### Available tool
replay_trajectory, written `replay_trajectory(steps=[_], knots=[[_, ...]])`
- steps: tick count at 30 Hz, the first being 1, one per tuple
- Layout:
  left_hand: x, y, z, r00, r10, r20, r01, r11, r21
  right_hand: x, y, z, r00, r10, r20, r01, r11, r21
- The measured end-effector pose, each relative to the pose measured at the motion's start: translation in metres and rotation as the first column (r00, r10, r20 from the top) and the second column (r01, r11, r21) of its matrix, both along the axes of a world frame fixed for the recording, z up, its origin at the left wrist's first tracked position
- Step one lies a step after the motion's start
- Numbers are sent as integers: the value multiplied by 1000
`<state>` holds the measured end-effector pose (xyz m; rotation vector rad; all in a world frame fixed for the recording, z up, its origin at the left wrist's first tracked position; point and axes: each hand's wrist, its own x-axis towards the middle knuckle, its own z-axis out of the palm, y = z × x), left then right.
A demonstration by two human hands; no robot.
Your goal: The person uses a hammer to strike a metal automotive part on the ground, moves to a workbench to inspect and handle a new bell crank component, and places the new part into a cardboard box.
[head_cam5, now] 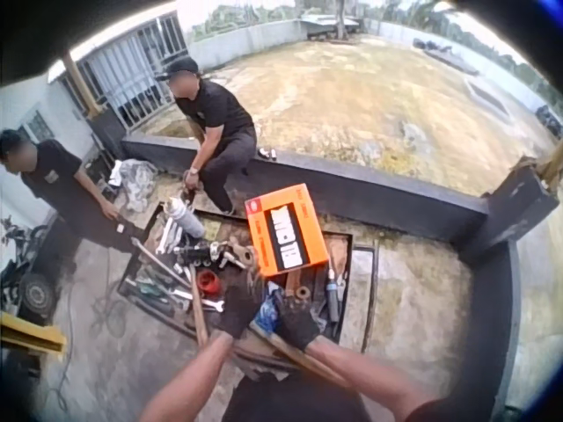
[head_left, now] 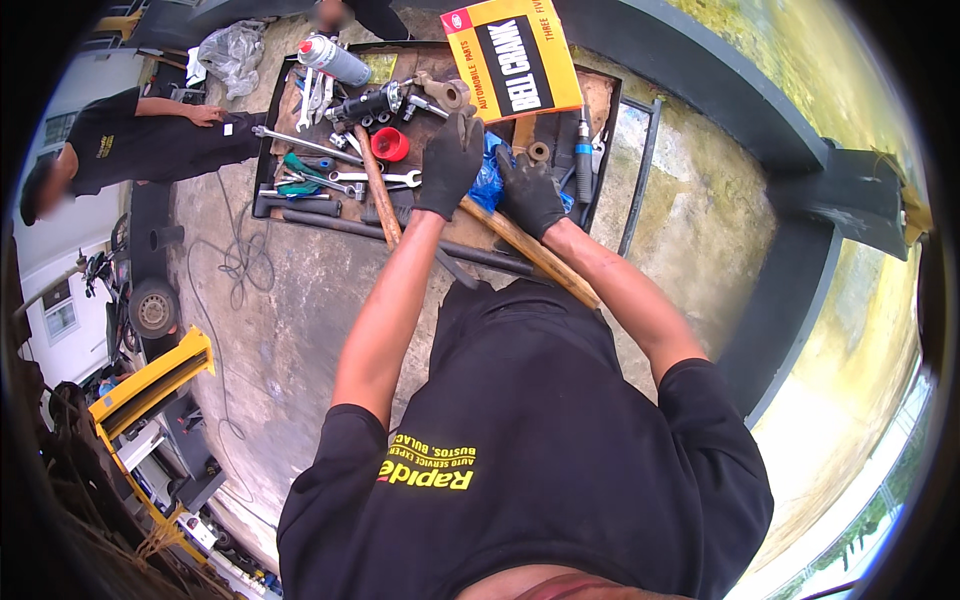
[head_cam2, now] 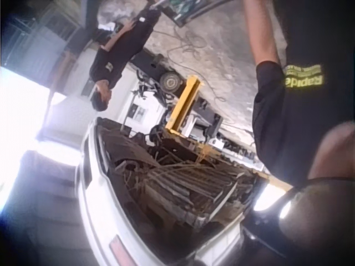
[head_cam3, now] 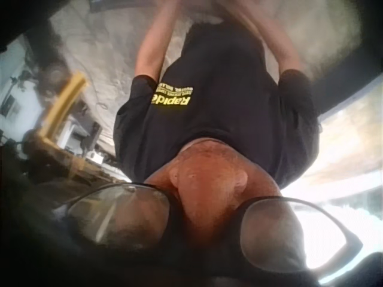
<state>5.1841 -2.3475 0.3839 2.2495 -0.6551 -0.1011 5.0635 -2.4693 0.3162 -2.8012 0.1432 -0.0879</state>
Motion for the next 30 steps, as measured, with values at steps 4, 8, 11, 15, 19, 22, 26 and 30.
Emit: replay_trajectory(steps=[4, 8, 11, 15, 19, 22, 26, 30], knots=[[63, -36, 38, 926, -70, 370, 102, 993, -67, 10, 9, 14, 985, -72, -157, 75, 997, 10], [142, -86, 15, 947, -40, 320, 16, 997, 79, -6, -3, -5, 983, -151, -101, 170, 962, 215], [193, -58, -34, 992, 120, -33, -114, 982, 149, -4, 6, 14, 981, -155, -118, 182, 943, 280], [236, -24, -61, 973, 155, -171, -160, 987, -19, -22, -31, 27, 920, -47, -388, 332, 617, 714], [197, -92, -31, 701, -129, -701, -173, 923, -343, -138, -68, 49, 899, -228, -375, 303, -296, 906], [215, -64, -33, 740, -174, -650, -98, 928, -360, -178, -64, 62, 899, -197, -391, 146, -707, 692], [175, -74, -25, 768, -387, -511, 97, 858, -504, -206, -73, 63, 839, -442, -316, -45, -636, 770], [83, -90, 1, 891, -410, -193, 346, 891, -295, -224, -95, 51, 713, -656, -247, -210, -537, 817]])
